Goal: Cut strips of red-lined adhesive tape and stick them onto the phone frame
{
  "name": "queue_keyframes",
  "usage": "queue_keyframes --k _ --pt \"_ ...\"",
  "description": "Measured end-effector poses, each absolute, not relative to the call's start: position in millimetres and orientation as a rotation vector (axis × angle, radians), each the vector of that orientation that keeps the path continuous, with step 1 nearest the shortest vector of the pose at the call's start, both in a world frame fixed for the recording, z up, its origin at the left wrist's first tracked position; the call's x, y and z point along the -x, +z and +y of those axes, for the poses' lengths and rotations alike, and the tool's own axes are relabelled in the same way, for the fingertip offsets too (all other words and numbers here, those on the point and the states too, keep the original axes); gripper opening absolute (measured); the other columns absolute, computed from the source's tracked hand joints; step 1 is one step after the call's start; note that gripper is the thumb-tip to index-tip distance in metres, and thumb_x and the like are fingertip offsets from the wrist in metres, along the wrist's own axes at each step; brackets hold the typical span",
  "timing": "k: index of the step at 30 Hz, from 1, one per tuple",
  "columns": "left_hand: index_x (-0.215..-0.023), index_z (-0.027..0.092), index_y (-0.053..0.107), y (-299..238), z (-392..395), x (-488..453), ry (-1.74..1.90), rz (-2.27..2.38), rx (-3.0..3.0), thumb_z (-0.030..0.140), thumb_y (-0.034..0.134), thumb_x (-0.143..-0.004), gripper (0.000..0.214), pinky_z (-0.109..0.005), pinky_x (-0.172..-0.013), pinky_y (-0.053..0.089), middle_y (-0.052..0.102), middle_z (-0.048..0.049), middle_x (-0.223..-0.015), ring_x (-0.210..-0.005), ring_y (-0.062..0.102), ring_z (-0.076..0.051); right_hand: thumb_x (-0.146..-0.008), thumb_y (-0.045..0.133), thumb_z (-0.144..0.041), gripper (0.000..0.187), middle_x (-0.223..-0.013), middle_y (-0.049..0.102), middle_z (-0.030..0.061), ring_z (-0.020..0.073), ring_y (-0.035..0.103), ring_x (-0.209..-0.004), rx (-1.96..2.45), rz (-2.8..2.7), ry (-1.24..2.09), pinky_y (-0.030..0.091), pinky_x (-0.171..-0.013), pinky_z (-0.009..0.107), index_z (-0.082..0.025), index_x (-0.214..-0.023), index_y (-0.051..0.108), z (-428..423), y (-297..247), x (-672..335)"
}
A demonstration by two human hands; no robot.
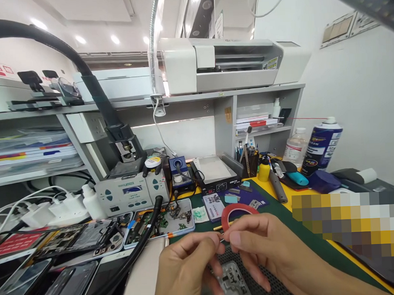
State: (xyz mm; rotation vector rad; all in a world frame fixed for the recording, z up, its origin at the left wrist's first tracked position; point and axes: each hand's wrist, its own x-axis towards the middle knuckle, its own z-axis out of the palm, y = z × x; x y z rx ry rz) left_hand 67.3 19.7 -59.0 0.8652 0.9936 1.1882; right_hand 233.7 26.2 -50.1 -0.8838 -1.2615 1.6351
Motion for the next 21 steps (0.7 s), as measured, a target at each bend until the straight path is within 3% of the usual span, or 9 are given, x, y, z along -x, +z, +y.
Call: queue_keyframes --k 5,11,16,21 --pt "-0.066 0.013 0.077 -59.9 18.3 -67.4 1.181 0.997 -0.886 0.036 0.077 -0.071 0.023 -0.02 -0.031 0.044 0.068 -0.0046 -0.062 -0.035 0.051 -0.009 -0.084 0.074 -0.042 0.028 -0.081 0.066 0.0032 0.0036 0.05 -0.039 0.917 -1.346 1.546 0.039 -0.035 0.015 -0.014 -0.08 0.072 24.4 -50.9 -234.9" --pt "-0.066 0.013 0.078 -59.0 17.5 -68.2 1.173 1.005 -0.895 0.038 0.079 -0.069 0.025 -0.019 -0.031 0.043 0.066 -0.0043 -0.057 -0.034 0.049 -0.008 -0.082 0.076 -0.043 0.029 -0.075 0.065 0.0021 0.0052 0.051 -0.038 0.938 -1.354 1.482 0.039 -0.034 0.016 -0.014 -0.08 0.07 24.2 -54.5 -235.7" --pt "-0.066 0.012 0.079 -54.8 15.5 -69.8 1.22 1.05 -0.887 0.037 0.082 -0.064 0.025 -0.02 -0.033 0.046 0.068 -0.0065 -0.062 -0.044 0.053 -0.012 -0.082 0.077 -0.043 0.03 -0.053 0.059 -0.0028 0.0071 0.05 -0.036 0.964 -1.372 1.466 0.039 -0.035 0.016 -0.015 -0.081 0.068 24.2 -54.0 -235.0" --pt "-0.071 0.013 0.079 -58.6 14.6 -68.0 1.176 1.073 -0.948 0.039 0.076 -0.071 0.026 -0.022 -0.035 0.045 0.066 -0.0036 -0.056 -0.034 0.051 -0.009 -0.081 0.077 -0.044 0.031 -0.043 0.054 -0.0054 0.007 0.046 -0.035 1.011 -1.389 1.456 0.038 -0.036 0.016 -0.015 -0.079 0.066 22.9 -50.1 -233.3"
